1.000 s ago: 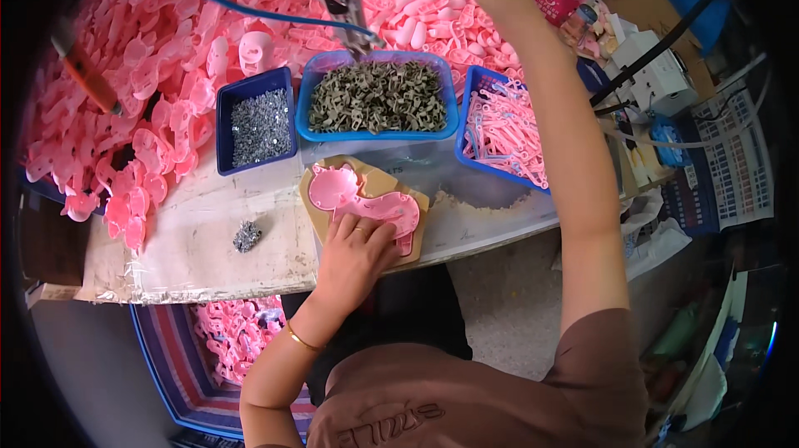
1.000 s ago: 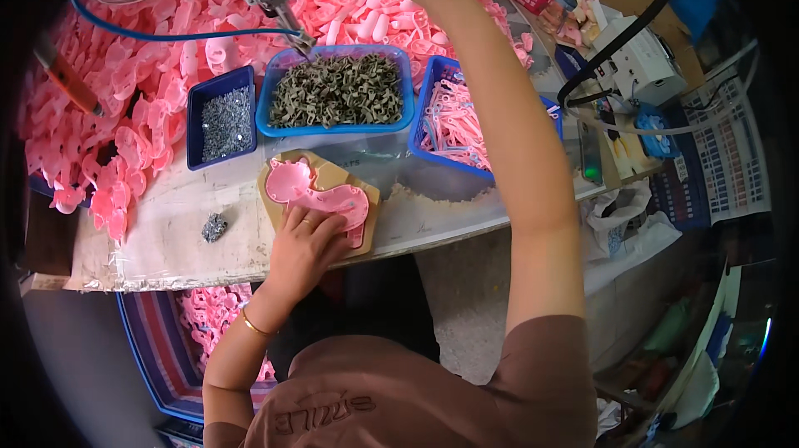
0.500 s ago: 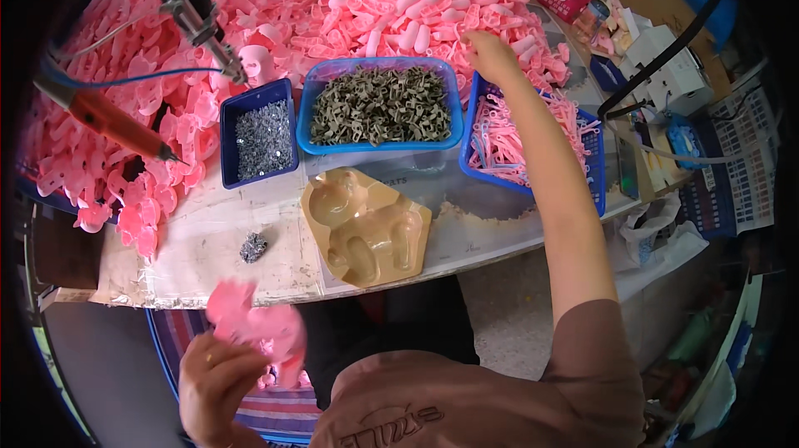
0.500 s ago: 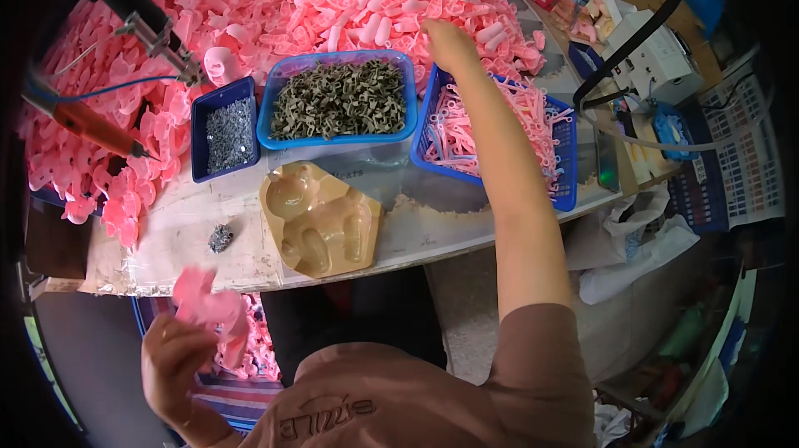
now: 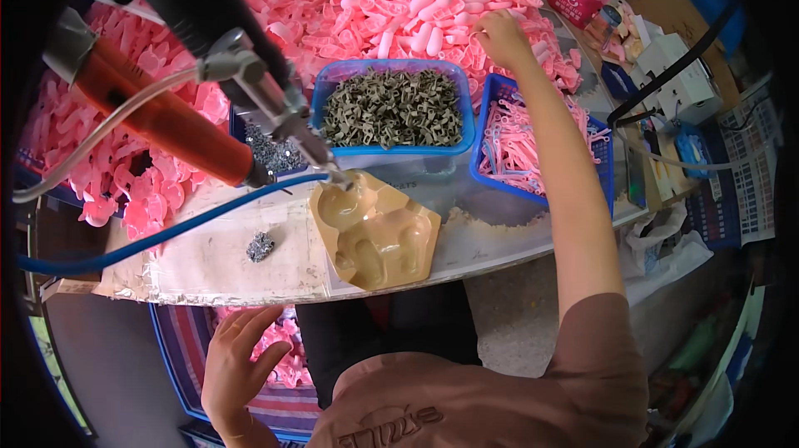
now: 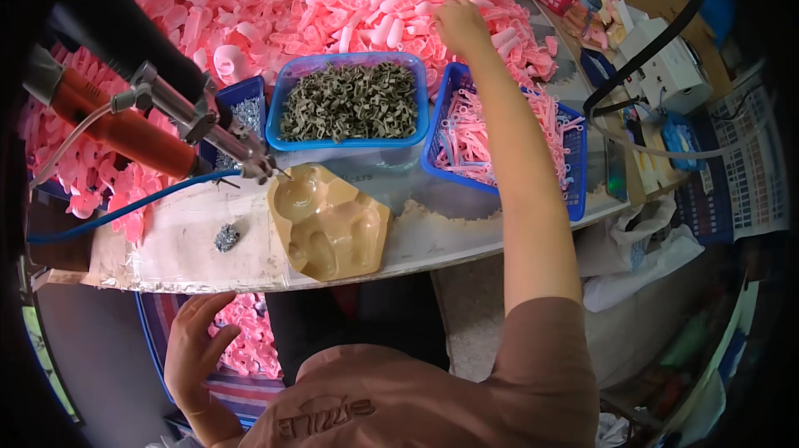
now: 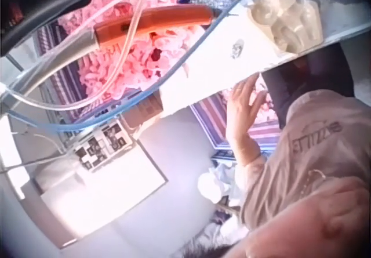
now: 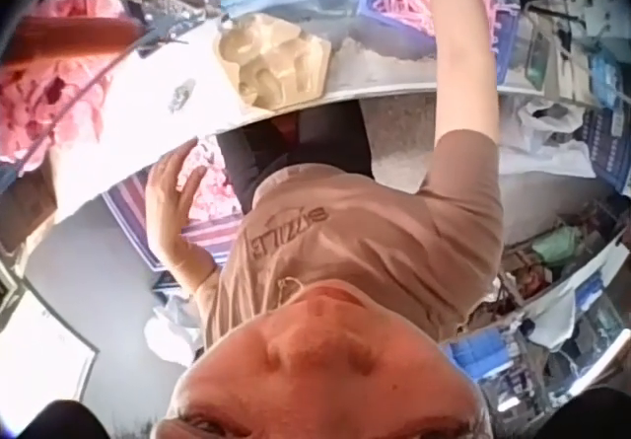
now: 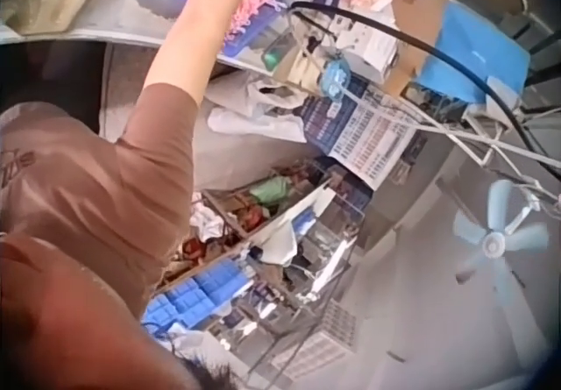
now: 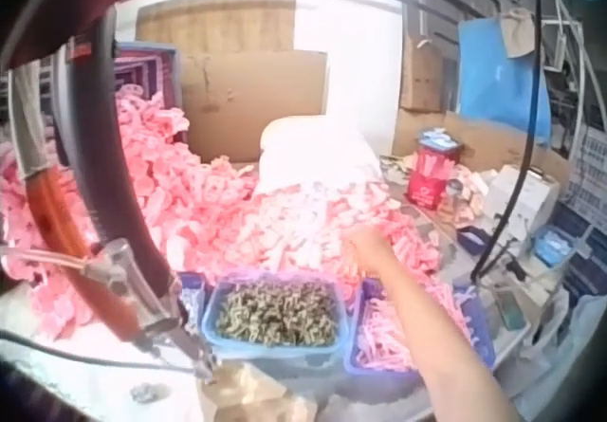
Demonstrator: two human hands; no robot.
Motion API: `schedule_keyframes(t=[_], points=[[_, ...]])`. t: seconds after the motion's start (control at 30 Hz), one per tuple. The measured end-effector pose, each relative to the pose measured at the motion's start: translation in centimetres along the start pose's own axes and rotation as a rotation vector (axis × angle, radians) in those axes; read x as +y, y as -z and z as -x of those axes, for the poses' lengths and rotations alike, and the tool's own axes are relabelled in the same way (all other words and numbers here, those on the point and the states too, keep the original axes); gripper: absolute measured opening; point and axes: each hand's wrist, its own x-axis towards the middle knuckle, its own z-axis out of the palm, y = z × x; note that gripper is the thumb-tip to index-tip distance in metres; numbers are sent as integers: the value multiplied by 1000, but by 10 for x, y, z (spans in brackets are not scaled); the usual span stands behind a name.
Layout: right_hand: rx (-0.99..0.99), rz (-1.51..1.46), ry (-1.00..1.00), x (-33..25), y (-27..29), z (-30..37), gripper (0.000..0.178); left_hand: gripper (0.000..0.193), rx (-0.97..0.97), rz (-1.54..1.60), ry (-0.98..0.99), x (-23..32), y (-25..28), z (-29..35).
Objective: Assembling pink plastic toy animals by attaching small components like eyes and ears using a pneumatic tool at a workbench.
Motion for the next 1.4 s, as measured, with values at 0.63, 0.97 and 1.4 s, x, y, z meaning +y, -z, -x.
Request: schedule_keyframes(t=[0.63, 0.97, 1.4], points=[[-184, -561, -80, -75, 89, 25, 9, 16, 159, 76, -413, 11, -69, -69], [-861, -776, 253, -234, 159, 144, 11, 12, 284, 136, -224, -5, -76, -68], [-665, -944, 7, -282, 137, 147, 19, 11, 341, 104, -241, -13, -84, -64]])
